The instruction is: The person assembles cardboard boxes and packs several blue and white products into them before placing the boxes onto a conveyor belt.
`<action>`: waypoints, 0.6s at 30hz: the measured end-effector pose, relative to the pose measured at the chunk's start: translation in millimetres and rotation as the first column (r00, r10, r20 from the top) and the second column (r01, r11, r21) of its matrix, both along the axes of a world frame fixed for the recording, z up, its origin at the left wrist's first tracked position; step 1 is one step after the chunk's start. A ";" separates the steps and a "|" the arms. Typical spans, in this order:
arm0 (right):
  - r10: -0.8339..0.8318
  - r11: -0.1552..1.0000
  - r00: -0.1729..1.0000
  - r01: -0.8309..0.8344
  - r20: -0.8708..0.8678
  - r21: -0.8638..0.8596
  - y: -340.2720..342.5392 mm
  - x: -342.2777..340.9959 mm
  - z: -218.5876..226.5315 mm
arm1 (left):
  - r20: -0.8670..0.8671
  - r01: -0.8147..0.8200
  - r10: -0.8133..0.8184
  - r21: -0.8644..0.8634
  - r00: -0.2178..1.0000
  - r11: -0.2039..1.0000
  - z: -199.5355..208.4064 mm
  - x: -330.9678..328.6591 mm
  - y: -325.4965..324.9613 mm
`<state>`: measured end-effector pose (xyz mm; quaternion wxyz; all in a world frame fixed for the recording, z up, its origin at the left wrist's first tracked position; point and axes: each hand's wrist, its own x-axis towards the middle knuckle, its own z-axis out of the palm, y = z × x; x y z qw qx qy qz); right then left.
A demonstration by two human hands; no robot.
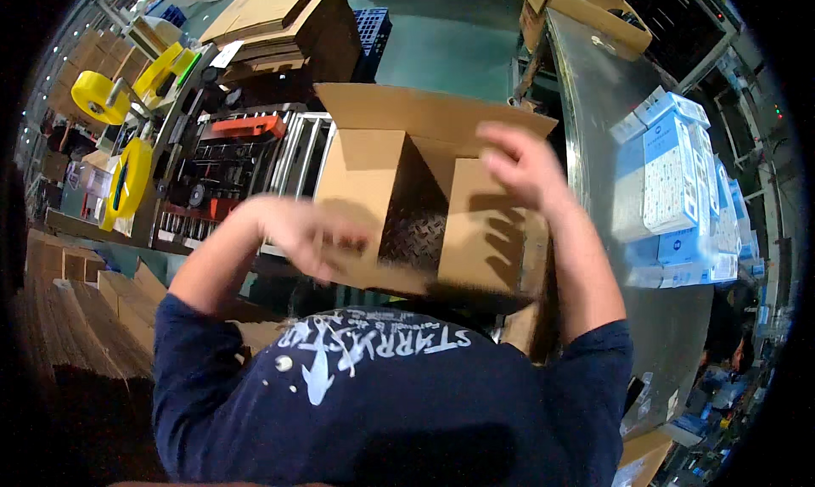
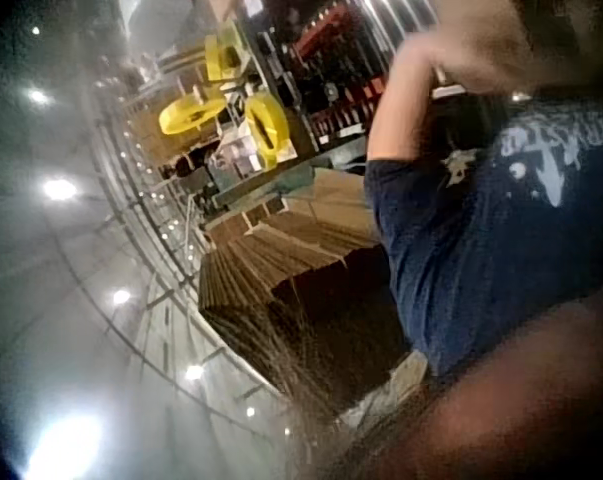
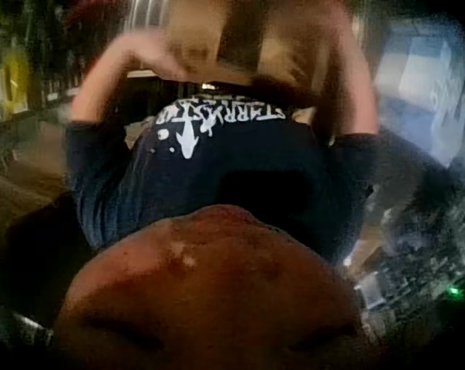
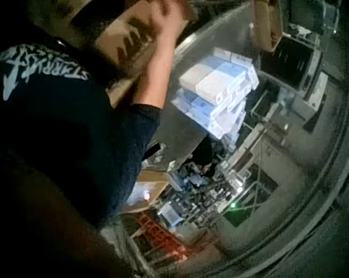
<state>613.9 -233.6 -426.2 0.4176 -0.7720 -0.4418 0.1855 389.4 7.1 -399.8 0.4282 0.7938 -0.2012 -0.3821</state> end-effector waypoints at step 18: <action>-0.469 0.782 0.872 0.484 0.140 -0.393 -228.5 74.9 -140.9 | -0.595 -0.981 0.792 0.195 -0.136 -0.022 -325.0 -55.7 -46.7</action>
